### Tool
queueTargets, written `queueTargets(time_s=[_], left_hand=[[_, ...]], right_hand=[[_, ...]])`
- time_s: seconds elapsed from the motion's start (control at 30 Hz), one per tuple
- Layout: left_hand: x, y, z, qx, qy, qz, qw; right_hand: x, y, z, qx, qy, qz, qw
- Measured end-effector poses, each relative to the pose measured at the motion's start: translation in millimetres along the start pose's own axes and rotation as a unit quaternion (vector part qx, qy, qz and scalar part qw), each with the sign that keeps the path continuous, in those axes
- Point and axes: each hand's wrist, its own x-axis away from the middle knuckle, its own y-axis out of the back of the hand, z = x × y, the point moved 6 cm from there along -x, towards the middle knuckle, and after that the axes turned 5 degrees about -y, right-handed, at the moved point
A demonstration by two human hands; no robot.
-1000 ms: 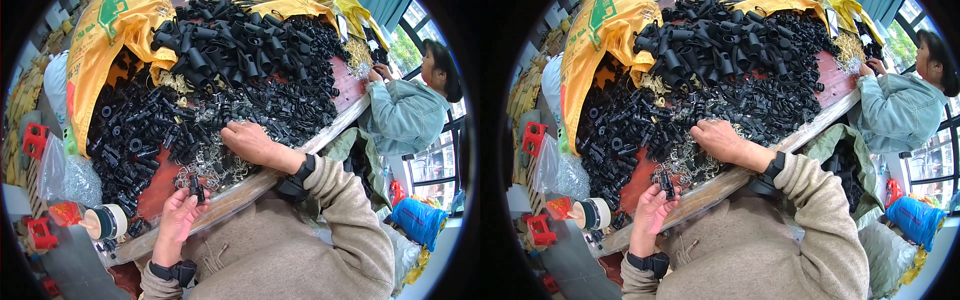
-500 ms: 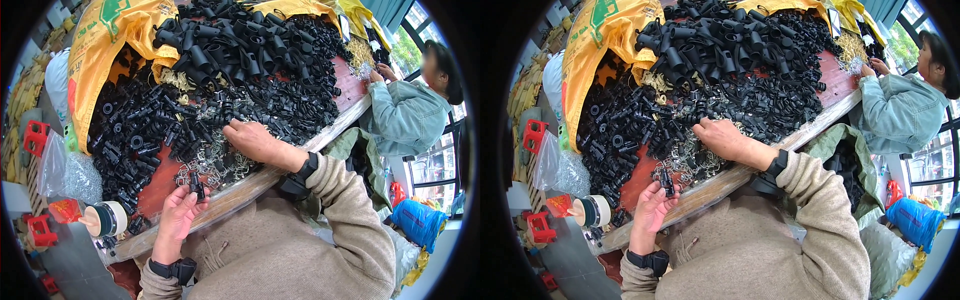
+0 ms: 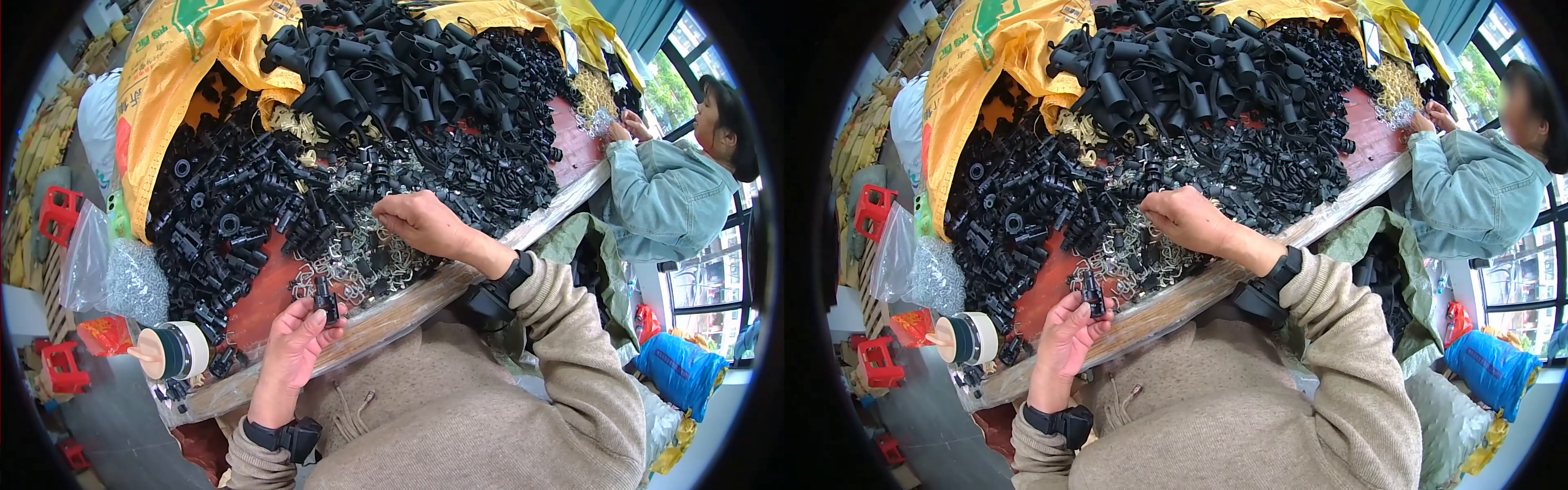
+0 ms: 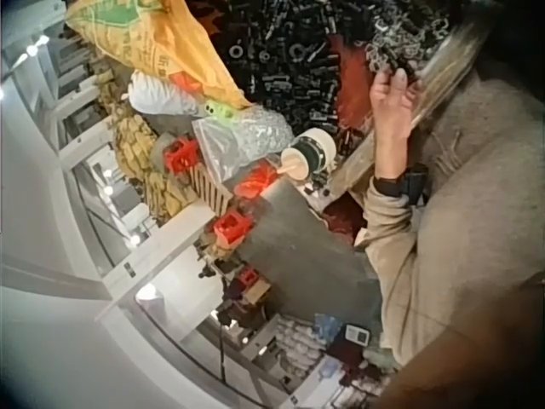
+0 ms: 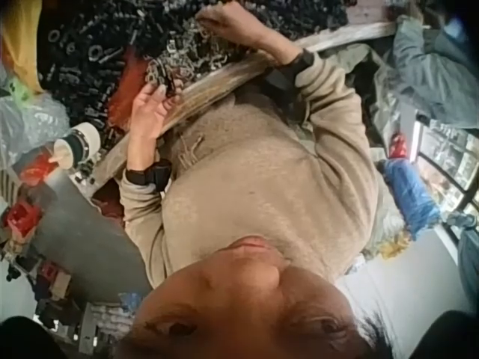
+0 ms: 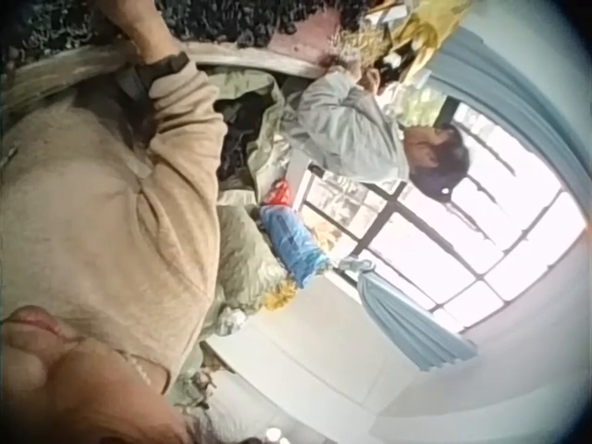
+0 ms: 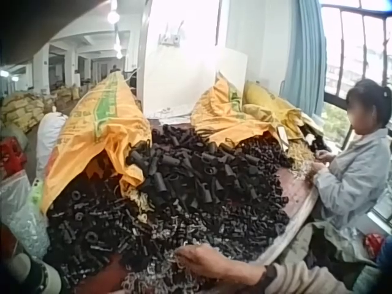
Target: The person assembles components by hand, picking up a black plastic housing and a small beige part from the table. They insert the beige part into the housing, then press a black plastic sleeve over the assembly before setting it aside.
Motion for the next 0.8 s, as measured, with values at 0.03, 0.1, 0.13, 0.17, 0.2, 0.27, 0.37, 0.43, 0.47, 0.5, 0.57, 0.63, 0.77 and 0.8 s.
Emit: queueTargets(time_s=[0.03, 0.1, 0.13, 0.17, 0.2, 0.27, 0.37, 0.43, 0.47, 0.5, 0.57, 0.63, 0.77, 0.8], left_hand=[[0.2, -0.6, -0.5, 0.002, 0.002, 0.002, 1.000], [0.7, -0.3, -0.7, 0.005, 0.003, 0.001, 1.000], [1.3, 0.4, -0.4, 0.006, 0.004, 0.000, 1.000], [2.0, 1.3, -0.1, 0.007, 0.004, -0.001, 1.000], [2.6, 2.2, 0.0, 0.008, 0.003, -0.004, 1.000], [0.3, 0.2, 0.8, 0.009, 0.003, -0.002, 1.000], [-0.1, 1.0, -0.5, 0.010, -0.002, -0.007, 1.000], [-0.6, 0.6, 0.2, 0.019, -0.003, 0.002, 1.000], [-0.8, -0.3, 0.5, 0.023, -0.003, 0.007, 1.000], [-0.8, 0.3, 0.2, 0.025, -0.006, -0.001, 1.000], [-0.6, -1.2, -1.4, 0.034, -0.024, 0.005, 0.999], [-2.7, -3.0, -2.3, 0.039, -0.034, 0.006, 0.999], [-6.9, -6.9, -1.3, 0.056, -0.054, 0.020, 0.997], [-8.3, -8.6, -1.0, 0.062, -0.065, 0.031, 0.995]], right_hand=[[0.4, -0.1, -0.3, 0.004, -0.005, -0.002, 1.000], [0.7, -1.2, -0.9, 0.012, -0.016, -0.004, 1.000], [0.2, -1.3, 0.3, 0.010, -0.015, -0.002, 1.000], [-0.7, -1.6, -3.8, -0.089, -0.069, 0.014, 0.994], [-0.8, -2.9, -7.4, -0.187, -0.123, 0.032, 0.974], [1.2, -6.4, -11.3, -0.286, -0.173, 0.053, 0.941], [3.4, -12.3, -11.3, -0.316, -0.179, 0.083, 0.928], [4.3, -15.6, -9.5, -0.342, -0.178, 0.096, 0.918], [5.2, -17.3, -8.6, -0.362, -0.182, 0.102, 0.908], [5.7, -19.7, -7.0, -0.383, -0.185, 0.108, 0.899], [6.5, -24.5, -0.4, -0.378, -0.176, 0.124, 0.900], [8.1, -27.3, 7.0, -0.362, -0.164, 0.136, 0.908], [13.5, -38.8, 21.7, -0.339, -0.178, 0.181, 0.906], [14.4, -40.8, 25.7, -0.340, -0.177, 0.185, 0.905]])
